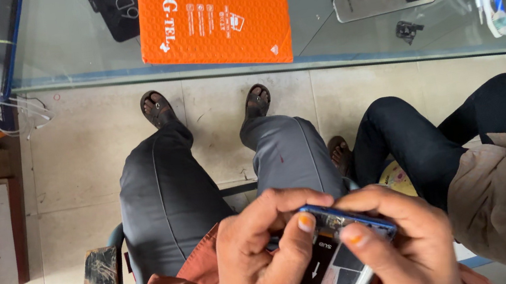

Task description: The person is repairing a disassembled smartphone by manipulating internal components. They use a metal tool to pry and adjust parts near the top edge of the device, then use their fingers to press and align components within the chassis.

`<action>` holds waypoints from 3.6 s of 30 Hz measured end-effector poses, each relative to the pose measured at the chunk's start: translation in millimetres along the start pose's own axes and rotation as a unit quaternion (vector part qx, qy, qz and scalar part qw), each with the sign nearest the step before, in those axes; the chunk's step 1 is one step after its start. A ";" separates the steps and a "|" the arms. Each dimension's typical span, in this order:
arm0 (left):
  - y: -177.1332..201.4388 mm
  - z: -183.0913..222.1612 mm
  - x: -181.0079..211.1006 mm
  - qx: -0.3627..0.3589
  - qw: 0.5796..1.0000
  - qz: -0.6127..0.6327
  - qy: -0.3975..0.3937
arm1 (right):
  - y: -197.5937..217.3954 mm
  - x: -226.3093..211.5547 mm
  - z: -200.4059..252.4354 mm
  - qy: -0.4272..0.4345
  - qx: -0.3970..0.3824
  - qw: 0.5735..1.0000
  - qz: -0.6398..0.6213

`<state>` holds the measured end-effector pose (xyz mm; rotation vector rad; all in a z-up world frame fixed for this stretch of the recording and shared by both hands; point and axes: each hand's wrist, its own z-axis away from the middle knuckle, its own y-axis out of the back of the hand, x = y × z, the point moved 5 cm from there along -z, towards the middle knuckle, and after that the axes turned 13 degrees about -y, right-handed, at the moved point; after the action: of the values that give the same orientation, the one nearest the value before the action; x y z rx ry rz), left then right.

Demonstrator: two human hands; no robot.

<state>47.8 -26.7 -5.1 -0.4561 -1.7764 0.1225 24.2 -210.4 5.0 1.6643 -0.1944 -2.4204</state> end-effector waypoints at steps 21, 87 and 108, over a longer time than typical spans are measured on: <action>0.7 5.9 3.5 0.029 0.999 0.002 0.027 | 4.8 3.6 11.5 0.032 0.074 0.993 0.085; 33.4 6.6 -61.1 0.072 0.989 0.039 0.126 | -13.0 -15.4 -45.0 0.118 -0.031 0.992 -0.035; 42.2 -22.4 -51.4 0.070 0.990 -0.019 0.120 | -26.2 -7.9 -73.7 0.012 -0.058 0.989 -0.133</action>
<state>88.8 -10.4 -59.7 -0.3208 -1.5280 0.1588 93.4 -182.8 -19.9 1.7638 0.1801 -2.5386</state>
